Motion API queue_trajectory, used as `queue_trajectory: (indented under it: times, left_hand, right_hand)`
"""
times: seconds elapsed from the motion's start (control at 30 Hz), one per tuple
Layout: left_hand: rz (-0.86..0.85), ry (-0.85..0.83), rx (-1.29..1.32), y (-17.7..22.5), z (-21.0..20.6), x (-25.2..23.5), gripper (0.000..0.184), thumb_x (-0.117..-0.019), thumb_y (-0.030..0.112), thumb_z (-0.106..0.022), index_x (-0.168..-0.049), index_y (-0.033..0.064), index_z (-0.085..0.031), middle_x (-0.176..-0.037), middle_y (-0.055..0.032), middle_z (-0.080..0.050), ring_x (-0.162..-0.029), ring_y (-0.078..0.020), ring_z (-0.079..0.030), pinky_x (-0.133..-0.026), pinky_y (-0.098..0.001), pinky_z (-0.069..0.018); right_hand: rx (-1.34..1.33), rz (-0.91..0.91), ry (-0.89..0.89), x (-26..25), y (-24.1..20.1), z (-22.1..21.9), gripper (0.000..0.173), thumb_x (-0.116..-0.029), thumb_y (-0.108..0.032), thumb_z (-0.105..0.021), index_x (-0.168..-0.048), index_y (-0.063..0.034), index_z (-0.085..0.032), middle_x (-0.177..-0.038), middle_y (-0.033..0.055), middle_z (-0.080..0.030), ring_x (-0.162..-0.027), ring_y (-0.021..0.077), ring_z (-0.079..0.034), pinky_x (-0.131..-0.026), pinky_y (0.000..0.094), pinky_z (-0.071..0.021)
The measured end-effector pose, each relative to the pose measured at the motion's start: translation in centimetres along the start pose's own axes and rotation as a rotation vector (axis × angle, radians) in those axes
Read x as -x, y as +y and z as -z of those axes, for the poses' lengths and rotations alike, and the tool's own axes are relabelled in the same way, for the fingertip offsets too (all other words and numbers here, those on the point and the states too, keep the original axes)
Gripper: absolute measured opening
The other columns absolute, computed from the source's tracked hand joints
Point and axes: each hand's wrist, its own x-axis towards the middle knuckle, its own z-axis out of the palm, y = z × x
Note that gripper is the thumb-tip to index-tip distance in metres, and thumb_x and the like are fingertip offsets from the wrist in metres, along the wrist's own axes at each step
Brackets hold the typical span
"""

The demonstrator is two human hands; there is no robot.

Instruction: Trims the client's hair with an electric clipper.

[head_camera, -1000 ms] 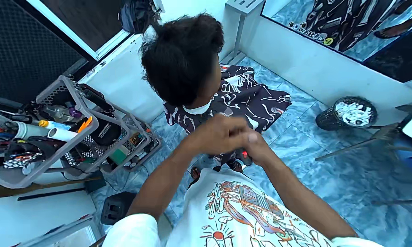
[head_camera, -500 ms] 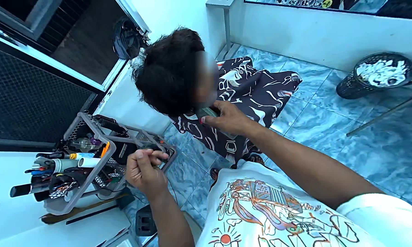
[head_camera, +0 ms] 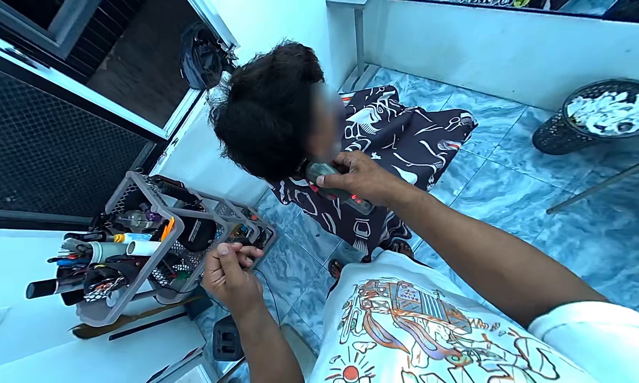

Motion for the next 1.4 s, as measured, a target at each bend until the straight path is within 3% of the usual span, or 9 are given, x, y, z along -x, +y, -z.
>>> queue_trajectory:
  times: [0.13, 0.43, 0.57, 0.7, 0.83, 1.0, 1.13, 1.27, 1.4]
  left_hand:
    - [0.006, -0.002, -0.006, 0.05, 0.0, 0.09, 0.031, -0.1106, 0.009, -0.037, -0.092, 0.0046, -0.061, -0.06, -0.0004, -0.064, -0.053, -0.0154, -0.067, -0.055, -0.0319, -0.0623]
    - [0.011, -0.025, -0.015, 0.04, -0.15, 0.2, 0.031, -0.1103, 0.009, -0.037, -0.092, 0.0051, -0.061, -0.061, 0.0007, -0.063, -0.052, -0.0147, -0.066, -0.054, -0.0315, -0.062]
    - [0.024, -0.031, -0.022, -0.07, -0.37, 0.23, 0.031, -0.1103, 0.009, -0.037, -0.092, 0.0053, -0.062, -0.061, 0.0009, -0.063, -0.052, -0.0139, -0.066, -0.054, -0.0304, -0.0617]
    - [0.022, -0.036, -0.004, -0.18, -0.44, 0.22, 0.031, -0.1104, 0.009, -0.037, -0.091, 0.0051, -0.061, -0.061, 0.0003, -0.063, -0.051, -0.0143, -0.065, -0.053, -0.0308, -0.0615]
    - [0.029, -0.039, -0.005, -0.23, -0.52, 0.28, 0.031, -0.1104, 0.009, -0.037, -0.092, 0.0046, -0.061, -0.061, 0.0001, -0.063, -0.051, -0.0139, -0.066, -0.053, -0.0294, -0.0612]
    - [0.029, -0.041, -0.001, -0.2, -0.69, 0.26, 0.031, -0.1101, 0.008, -0.037, -0.092, 0.0039, -0.062, -0.061, -0.0003, -0.063, -0.051, -0.0145, -0.066, -0.052, -0.0302, -0.0612]
    - [0.033, -0.048, -0.01, -0.14, -0.88, 0.33, 0.031, -0.1102, 0.008, -0.038, -0.092, 0.0045, -0.062, -0.061, 0.0001, -0.063, -0.051, -0.0137, -0.065, -0.052, -0.0297, -0.0611]
    - [0.022, -0.067, -0.009, -0.36, -0.69, 0.23, 0.031, -0.1107, 0.01, -0.037, -0.092, 0.0047, -0.062, -0.06, -0.0001, -0.063, -0.051, -0.0144, -0.066, -0.052, -0.0307, -0.0612]
    - [0.034, -0.064, -0.014, -0.45, -0.75, 0.34, 0.03, -0.1103, 0.009, -0.039, -0.092, 0.0049, -0.062, -0.06, 0.0004, -0.063, -0.051, -0.014, -0.065, -0.053, -0.0302, -0.0609]
  right_hand:
    - [-0.051, -0.076, 0.006, 0.28, -0.22, -0.08, 0.026, -0.0969, -0.021, -0.072, -0.112, 0.0006, -0.068, -0.088, 0.0146, -0.072, -0.066, 0.0224, -0.07, -0.058, 0.0355, -0.0615]
    - [-0.097, -0.121, -0.018, 0.27, -0.02, -0.32, 0.026, -0.0976, -0.02, -0.071, -0.113, 0.0007, -0.066, -0.09, 0.0159, -0.071, -0.067, 0.0244, -0.071, -0.058, 0.0376, -0.0623]
    - [-0.269, -0.068, -0.051, 0.15, -0.2, -0.29, 0.029, -0.0995, -0.02, -0.066, -0.12, 0.0009, -0.064, -0.092, 0.0176, -0.071, -0.069, 0.0244, -0.071, -0.057, 0.0356, -0.0616]
    - [-0.198, -0.149, -0.057, 0.31, -0.13, -0.21, 0.025, -0.1, -0.02, -0.068, -0.114, 0.0009, -0.065, -0.088, 0.017, -0.07, -0.065, 0.0239, -0.07, -0.055, 0.0354, -0.061]
    - [-0.373, -0.078, -0.073, 0.01, -0.15, 0.04, 0.031, -0.1014, -0.023, -0.062, -0.122, 0.0, -0.063, -0.094, 0.0188, -0.071, -0.07, 0.0259, -0.071, -0.058, 0.0381, -0.0625]
    - [-0.266, -0.167, -0.08, 0.3, -0.23, -0.11, 0.025, -0.1009, -0.02, -0.066, -0.114, 0.0018, -0.065, -0.087, 0.0175, -0.07, -0.064, 0.0239, -0.07, -0.055, 0.0357, -0.0612]
    - [-0.403, -0.081, -0.103, -0.02, -0.44, -0.03, 0.03, -0.1014, -0.023, -0.061, -0.12, 0.0, -0.063, -0.093, 0.0181, -0.07, -0.07, 0.0251, -0.071, -0.059, 0.0377, -0.0626]
    - [-0.331, -0.196, -0.097, 0.31, -0.33, -0.01, 0.027, -0.1022, -0.022, -0.064, -0.114, 0.0019, -0.063, -0.086, 0.0187, -0.07, -0.063, 0.0244, -0.069, -0.054, 0.0359, -0.0608]
    - [-0.5, -0.101, -0.133, 0.09, -0.63, 0.36, 0.033, -0.1015, -0.026, -0.059, -0.125, -0.0022, -0.061, -0.096, 0.0183, -0.071, -0.071, 0.0251, -0.072, -0.058, 0.0374, -0.0625]
